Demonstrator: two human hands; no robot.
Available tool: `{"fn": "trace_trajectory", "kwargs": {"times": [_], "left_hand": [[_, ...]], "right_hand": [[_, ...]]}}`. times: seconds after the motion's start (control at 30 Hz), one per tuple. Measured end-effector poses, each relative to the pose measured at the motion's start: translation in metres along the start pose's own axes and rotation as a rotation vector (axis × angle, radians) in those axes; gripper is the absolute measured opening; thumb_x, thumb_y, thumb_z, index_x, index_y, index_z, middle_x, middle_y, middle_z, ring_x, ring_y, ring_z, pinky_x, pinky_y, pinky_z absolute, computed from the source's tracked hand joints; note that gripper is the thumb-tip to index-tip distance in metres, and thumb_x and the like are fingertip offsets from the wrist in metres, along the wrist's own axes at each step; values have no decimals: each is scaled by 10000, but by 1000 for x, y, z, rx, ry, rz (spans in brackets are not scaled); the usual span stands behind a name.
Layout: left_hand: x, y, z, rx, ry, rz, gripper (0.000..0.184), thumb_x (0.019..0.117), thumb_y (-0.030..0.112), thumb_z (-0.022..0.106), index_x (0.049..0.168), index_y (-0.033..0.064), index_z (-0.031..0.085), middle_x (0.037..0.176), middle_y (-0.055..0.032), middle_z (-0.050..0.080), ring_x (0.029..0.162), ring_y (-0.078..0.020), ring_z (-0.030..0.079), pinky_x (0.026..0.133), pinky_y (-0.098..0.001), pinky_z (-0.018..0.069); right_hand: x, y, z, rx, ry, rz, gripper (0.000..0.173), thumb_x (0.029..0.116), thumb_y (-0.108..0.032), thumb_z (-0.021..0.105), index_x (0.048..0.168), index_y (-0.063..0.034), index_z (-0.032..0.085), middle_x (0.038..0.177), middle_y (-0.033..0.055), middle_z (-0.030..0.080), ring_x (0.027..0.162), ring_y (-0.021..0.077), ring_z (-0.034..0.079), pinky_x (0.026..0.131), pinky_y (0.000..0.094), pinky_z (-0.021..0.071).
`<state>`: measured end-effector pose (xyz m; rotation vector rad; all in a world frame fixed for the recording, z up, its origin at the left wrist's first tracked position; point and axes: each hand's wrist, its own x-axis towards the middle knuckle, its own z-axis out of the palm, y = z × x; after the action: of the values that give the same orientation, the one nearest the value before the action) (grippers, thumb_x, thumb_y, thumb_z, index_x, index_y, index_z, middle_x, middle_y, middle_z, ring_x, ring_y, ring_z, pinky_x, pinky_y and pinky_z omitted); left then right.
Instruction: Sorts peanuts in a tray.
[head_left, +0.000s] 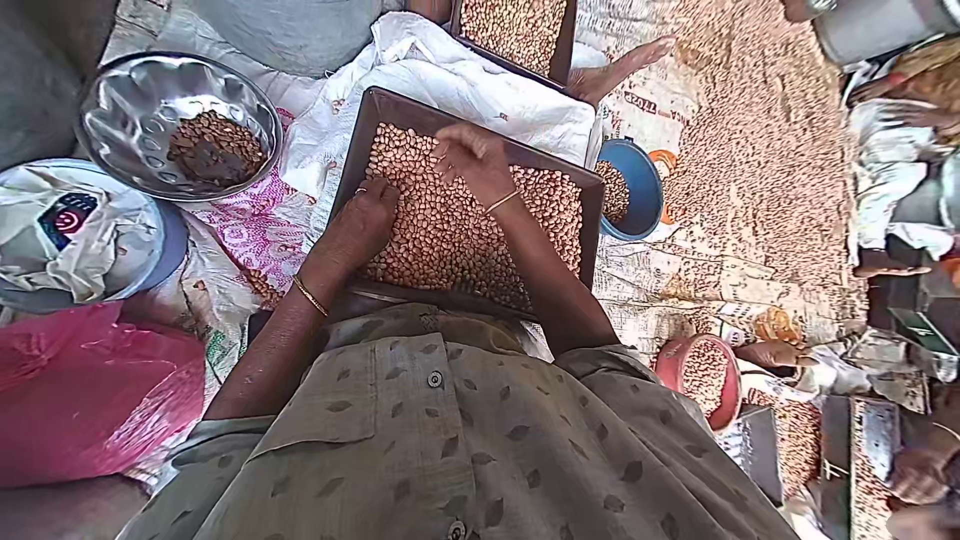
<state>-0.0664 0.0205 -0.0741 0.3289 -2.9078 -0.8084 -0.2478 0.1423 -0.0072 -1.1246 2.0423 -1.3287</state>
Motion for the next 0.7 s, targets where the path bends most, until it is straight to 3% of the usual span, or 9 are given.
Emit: {"fn": "trace_trajectory", "kwargs": {"times": [0.03, 0.1, 0.2, 0.33, 0.43, 0.53, 0.7], "left_hand": [[1, 0, 1, -1, 8, 5, 336, 1019, 43, 556, 1301, -139, 556, 1372, -369, 519, 1245, -540, 561, 1016, -617, 488], [0, 1, 1, 1, 9, 8, 335, 1014, 34, 556, 1297, -145, 551, 1362, -365, 522, 1239, -536, 565, 1008, -613, 493], [-1, 1, 0, 17, 1, 2, 326, 1023, 36, 532, 1294, -144, 553, 1369, -367, 518, 1241, -534, 569, 1010, -601, 497], [0, -1, 0, 16, 15, 21, 299, 1019, 24, 522, 1263, -142, 571, 1326, -356, 536, 1189, -529, 592, 979, -600, 514], [-1, 1, 1, 12, 11, 9, 298, 1021, 28, 524, 1263, -140, 570, 1344, -362, 530, 1211, -531, 586, 999, -602, 503], [-1, 1, 1, 15, 0, -5, 294, 1029, 39, 527, 1267, -130, 562, 1339, -356, 530, 1220, -535, 574, 1005, -608, 495], [-1, 0, 2, 26, 5, -3, 290, 1028, 23, 504, 1274, -117, 570, 1322, -344, 540, 1196, -524, 589, 974, -598, 517]], "right_hand": [[-6, 3, 14, -169, -141, -34, 230, 1007, -33, 563, 1170, 76, 683, 1064, 178, 719, 892, 211, 719, 813, 365, 604], [-17, 14, 40, -513, -292, -83, 259, 946, -61, 657, 1187, 3, 727, 1192, 180, 680, 1105, 293, 667, 975, 435, 544], [-25, 27, 59, -676, -225, -175, 247, 937, -60, 667, 1157, 41, 718, 1252, 224, 654, 1218, 368, 620, 1046, 470, 505], [-26, 38, 59, -628, -145, -268, 187, 941, -55, 663, 1080, 45, 737, 1177, 217, 684, 1146, 354, 659, 992, 456, 540], [-26, 43, 55, -578, -134, -267, 192, 940, -77, 680, 1092, 24, 739, 1207, 209, 688, 1152, 345, 667, 982, 463, 550], [-25, 45, 50, -507, -132, -281, 170, 924, -74, 697, 1056, 24, 738, 1151, 209, 702, 1067, 327, 696, 940, 457, 567], [-27, 46, 43, -393, -105, -338, 182, 930, -67, 637, 1047, 25, 743, 1107, 193, 715, 1021, 291, 703, 904, 415, 576]]}}
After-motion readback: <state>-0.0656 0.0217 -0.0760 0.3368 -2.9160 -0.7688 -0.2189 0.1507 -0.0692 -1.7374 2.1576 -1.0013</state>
